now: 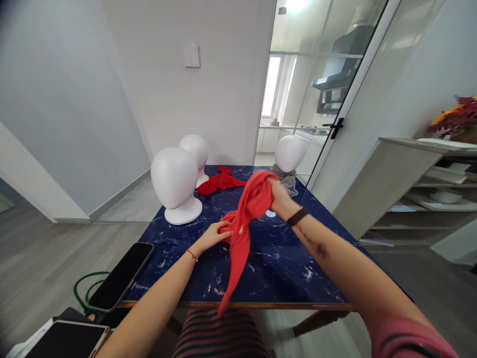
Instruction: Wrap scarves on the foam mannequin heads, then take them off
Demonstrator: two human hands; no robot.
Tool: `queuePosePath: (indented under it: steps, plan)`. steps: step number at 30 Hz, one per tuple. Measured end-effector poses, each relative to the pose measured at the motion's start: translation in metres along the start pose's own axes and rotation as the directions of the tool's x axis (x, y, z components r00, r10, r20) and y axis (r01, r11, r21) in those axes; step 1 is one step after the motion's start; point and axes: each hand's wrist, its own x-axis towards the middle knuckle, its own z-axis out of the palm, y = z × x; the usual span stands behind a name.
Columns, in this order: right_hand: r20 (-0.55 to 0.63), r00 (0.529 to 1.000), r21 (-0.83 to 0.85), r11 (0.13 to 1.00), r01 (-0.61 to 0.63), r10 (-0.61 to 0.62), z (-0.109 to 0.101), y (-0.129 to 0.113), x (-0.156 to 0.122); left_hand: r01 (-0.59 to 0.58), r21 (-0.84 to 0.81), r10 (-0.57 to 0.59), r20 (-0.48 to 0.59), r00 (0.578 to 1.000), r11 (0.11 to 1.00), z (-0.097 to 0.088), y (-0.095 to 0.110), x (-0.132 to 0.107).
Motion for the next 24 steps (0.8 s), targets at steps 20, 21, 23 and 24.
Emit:
queuePosePath:
  steps: [20,21,23,24]
  plan:
    - [0.650,0.758,-0.638,0.580,0.506,0.053,0.082,0.123,-0.072,0.126,0.283,0.043,-0.524,0.850,0.951,0.000,-0.032,0.009]
    - [0.615,0.786,-0.668,0.573,0.475,0.065,0.088,0.128,-0.063,0.087,0.336,0.099,-0.500,0.861,0.938,0.000,-0.031,0.009]
    - [0.554,0.829,-0.699,0.585,0.411,0.079,0.100,0.133,-0.044,0.018,0.403,0.173,-0.431,0.886,0.915,-0.001,-0.029,0.008]
    - [0.533,0.843,-0.694,0.605,0.391,0.068,0.105,0.133,-0.037,-0.003,0.418,0.185,-0.395,0.900,0.908,-0.002,-0.028,0.007]
